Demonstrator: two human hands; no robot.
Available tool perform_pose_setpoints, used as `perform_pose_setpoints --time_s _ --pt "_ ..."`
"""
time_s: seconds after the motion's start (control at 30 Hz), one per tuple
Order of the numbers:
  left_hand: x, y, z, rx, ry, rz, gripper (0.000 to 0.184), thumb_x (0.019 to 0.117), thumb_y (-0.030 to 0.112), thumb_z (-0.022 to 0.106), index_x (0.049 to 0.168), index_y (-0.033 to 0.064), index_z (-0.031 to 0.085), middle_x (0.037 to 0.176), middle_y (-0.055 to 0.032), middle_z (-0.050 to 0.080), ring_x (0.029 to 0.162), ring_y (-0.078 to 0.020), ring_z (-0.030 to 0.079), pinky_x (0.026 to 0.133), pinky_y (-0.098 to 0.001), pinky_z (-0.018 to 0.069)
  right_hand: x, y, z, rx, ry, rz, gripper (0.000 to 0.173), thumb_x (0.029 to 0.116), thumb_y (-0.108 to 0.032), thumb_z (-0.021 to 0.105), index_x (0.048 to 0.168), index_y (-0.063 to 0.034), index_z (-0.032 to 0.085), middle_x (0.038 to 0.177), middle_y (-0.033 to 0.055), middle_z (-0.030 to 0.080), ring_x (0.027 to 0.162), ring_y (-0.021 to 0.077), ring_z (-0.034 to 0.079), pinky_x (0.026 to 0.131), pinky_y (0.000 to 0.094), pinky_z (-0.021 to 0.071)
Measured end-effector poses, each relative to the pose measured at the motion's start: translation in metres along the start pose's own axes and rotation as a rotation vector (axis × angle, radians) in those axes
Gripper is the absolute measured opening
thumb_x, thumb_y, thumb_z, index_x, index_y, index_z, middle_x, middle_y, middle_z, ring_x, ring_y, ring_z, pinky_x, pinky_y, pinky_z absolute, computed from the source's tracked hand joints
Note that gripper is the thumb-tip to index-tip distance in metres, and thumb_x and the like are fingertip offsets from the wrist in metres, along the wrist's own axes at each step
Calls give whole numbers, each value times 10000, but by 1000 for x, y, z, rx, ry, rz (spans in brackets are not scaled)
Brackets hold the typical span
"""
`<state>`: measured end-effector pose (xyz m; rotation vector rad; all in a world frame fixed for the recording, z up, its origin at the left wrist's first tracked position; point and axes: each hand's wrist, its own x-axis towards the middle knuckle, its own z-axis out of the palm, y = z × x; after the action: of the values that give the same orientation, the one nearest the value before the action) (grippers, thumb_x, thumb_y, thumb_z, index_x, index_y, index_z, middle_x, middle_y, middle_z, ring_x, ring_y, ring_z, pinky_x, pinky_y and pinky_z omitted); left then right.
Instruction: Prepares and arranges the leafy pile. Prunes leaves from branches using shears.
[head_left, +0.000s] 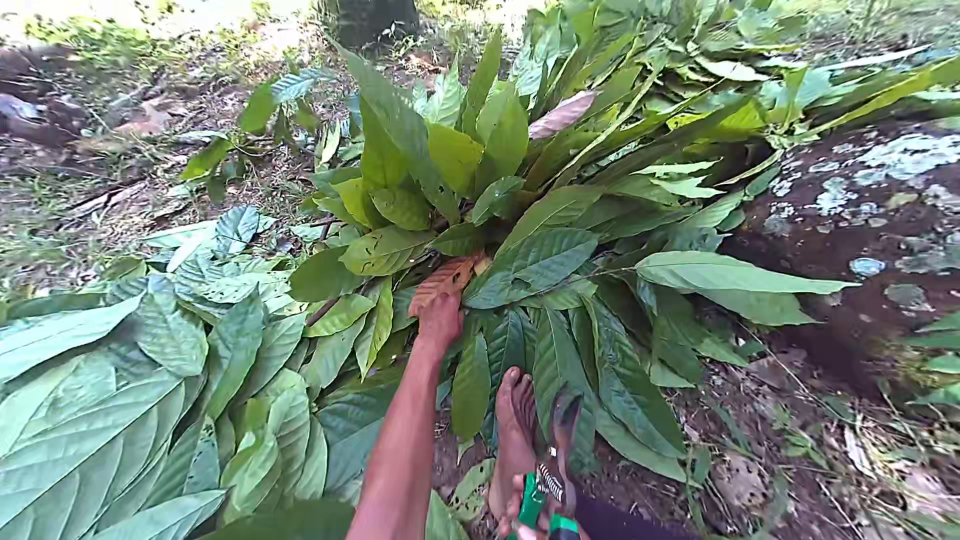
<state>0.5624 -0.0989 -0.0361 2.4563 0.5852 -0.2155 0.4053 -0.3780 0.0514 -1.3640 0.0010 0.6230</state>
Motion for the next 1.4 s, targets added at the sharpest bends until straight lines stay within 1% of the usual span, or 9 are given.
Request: perform_pose_setpoints --time_s 0.07,0.13,0.2,0.33,0.6,0.73,0.9,1.07,1.4 --pt "-15 2 -2 -137 68 85 387 1086 250 460 1249 -51 641 1190 -277 662 1158 -417 636 1022 -586 468 1 5 -5 22 15 -18 393 872 -94 560 1221 78 500 934 25 650 833 66 643 765 241 545" --pt "-41 4 -10 -389 171 169 363 1087 214 428 1108 -58 668 892 -168 658 800 -265 648 793 -444 539 0 10 -9 36 34 -25 371 881 -64 548 1224 72 505 905 18 652 797 72 646 745 247 553" --pt "-81 13 -22 -702 190 125 334 1096 197 388 1036 -12 641 674 2 497 531 -87 468 529 -265 445 -2 8 -9 28 57 -18 355 874 -53 547 1205 74 521 894 23 655 765 67 640 701 232 540" --pt "-179 41 -34 -1324 284 51 311 1093 172 315 967 67 580 533 105 396 411 2 359 400 -162 332 -13 -8 -8 -10 38 -57 339 867 -60 563 1175 79 542 872 14 655 768 54 639 723 227 541" --pt "-343 47 -104 -1585 875 461 378 1113 311 284 994 180 618 524 141 469 392 43 399 374 -121 344 -33 -32 -6 -61 75 -122 532 830 -125 600 1292 124 513 892 31 644 780 59 644 737 242 552" --pt "-384 43 -132 -1571 769 688 281 999 353 622 1196 161 678 744 76 623 624 -34 590 587 -188 511 -43 -35 -3 -73 14 -149 480 860 -135 600 1275 97 533 891 42 636 769 74 630 711 257 547" --pt "-409 39 -129 -1366 624 656 409 969 357 682 1309 147 598 798 71 627 633 -20 576 585 -184 504 -65 -43 0 -295 -181 -359 538 830 -163 653 1272 122 542 974 71 639 848 75 630 781 269 550" --pt "-421 38 -116 -1170 794 529 427 1018 131 549 1387 -73 485 803 26 637 606 -35 558 562 -203 493 -94 -69 22 -768 -348 -677 754 733 -316 801 1319 106 582 1112 232 686 974 313 682 866 496 556" --pt "-458 42 -95 -946 858 358 518 973 -6 488 1460 -142 373 1081 -66 649 702 -63 606 639 -234 552 -93 -68 72 -930 -496 -899 729 633 -339 801 1239 42 665 1048 159 700 899 312 691 765 525 569"
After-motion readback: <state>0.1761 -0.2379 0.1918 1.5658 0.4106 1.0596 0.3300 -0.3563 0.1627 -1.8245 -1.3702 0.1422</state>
